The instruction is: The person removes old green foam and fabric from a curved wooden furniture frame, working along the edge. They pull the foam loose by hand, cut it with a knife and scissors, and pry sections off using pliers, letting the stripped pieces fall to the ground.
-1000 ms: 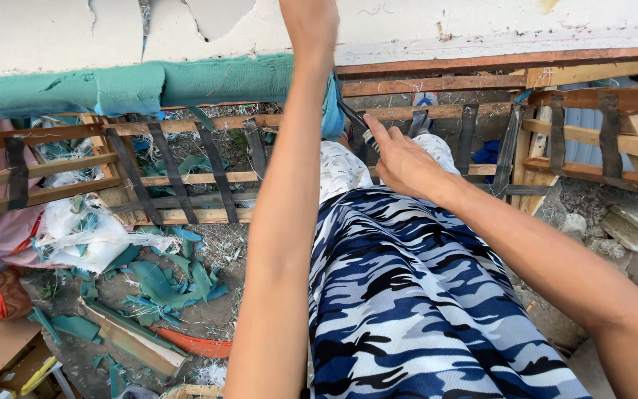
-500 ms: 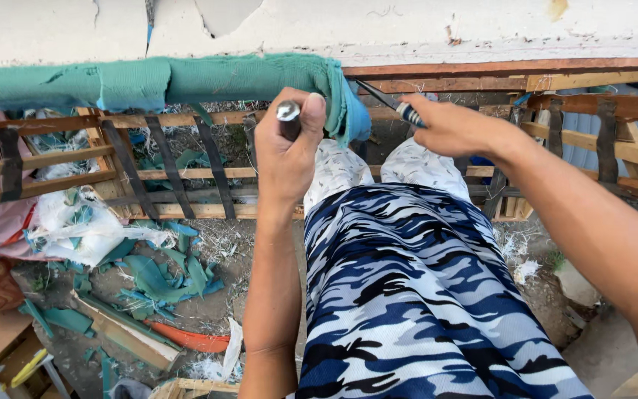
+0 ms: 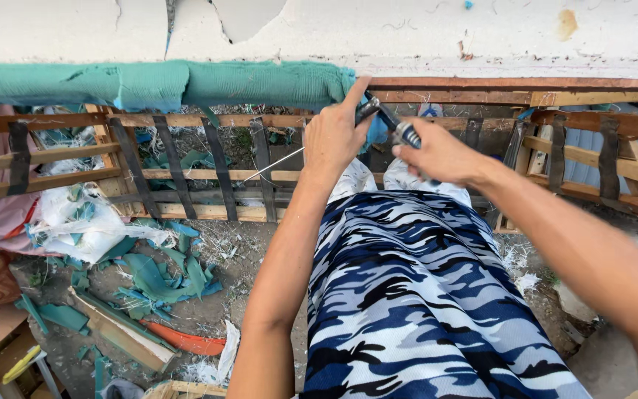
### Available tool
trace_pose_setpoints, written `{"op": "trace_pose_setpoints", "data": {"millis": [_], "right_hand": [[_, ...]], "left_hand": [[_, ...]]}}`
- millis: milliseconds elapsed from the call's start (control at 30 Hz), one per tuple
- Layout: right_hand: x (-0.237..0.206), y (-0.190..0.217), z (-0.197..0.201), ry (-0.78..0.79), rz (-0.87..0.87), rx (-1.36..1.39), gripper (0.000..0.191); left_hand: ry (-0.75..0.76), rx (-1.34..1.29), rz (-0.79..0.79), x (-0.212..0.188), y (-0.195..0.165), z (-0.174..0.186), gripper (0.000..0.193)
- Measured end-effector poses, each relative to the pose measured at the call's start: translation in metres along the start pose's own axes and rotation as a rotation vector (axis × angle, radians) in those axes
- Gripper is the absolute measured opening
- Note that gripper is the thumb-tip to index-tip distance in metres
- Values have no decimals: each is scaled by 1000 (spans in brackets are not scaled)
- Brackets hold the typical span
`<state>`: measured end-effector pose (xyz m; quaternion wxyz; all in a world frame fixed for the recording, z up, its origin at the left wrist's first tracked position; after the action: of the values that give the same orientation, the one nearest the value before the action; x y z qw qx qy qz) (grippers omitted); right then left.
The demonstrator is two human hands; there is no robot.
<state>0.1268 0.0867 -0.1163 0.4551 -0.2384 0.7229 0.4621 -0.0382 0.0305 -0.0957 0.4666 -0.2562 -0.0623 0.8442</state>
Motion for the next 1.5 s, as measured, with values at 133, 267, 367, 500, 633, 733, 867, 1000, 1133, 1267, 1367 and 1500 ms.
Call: {"op": "trace_pose_setpoints", "data": {"millis": [133, 267, 367, 500, 633, 733, 867, 1000, 1133, 1267, 1367, 1500], "right_hand": [[-1, -10, -21, 112, -5, 541, 36], [2, -15, -8, 84, -80, 347, 31], [3, 4, 14, 55, -22, -118, 27], [6, 46, 31, 66, 40, -667, 26], [-9, 104, 32, -169, 330, -1420, 24], [-1, 126, 20, -101, 423, -1877, 28], [-8, 151, 37, -140, 650, -1746, 19], [-15, 117, 77, -215, 255, -1124, 43], [-26, 59, 68, -88, -71, -493, 48], [-7, 28, 12, 66, 19, -22, 40], [4, 15, -9, -91, 168, -343, 46], [-14, 24, -39, -475, 536, -748, 56]], "left_hand": [[-77, 75, -87, -12, 18, 0, 66], [-120, 129, -163, -18, 26, -3, 69], [-118, 108, -186, -17, 24, -6, 72], [-158, 81, -231, -14, 21, -4, 70], [-141, 79, -268, -12, 22, -5, 72], [-111, 99, -279, -10, 25, -7, 73], [-96, 88, -305, -11, 26, -8, 73], [-61, 37, -327, -11, 26, -10, 76], [0, -14, -307, -11, 26, -14, 75], [-129, -167, -369, -19, 21, 10, 61], [-89, -286, -127, -18, 33, 33, 18], [-377, -744, -233, -43, 25, 114, 25]]}}
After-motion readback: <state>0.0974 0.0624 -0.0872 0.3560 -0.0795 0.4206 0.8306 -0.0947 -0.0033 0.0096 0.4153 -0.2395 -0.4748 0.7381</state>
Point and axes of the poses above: each hand's wrist, its own x-axis towards the middle knuckle, its own z-axis out of the back of the hand, y = z × x, the point moved 8 cm from there along x, towards the middle knuckle, and after that the axes turned 15 degrees about x, right-handed, at the moved point
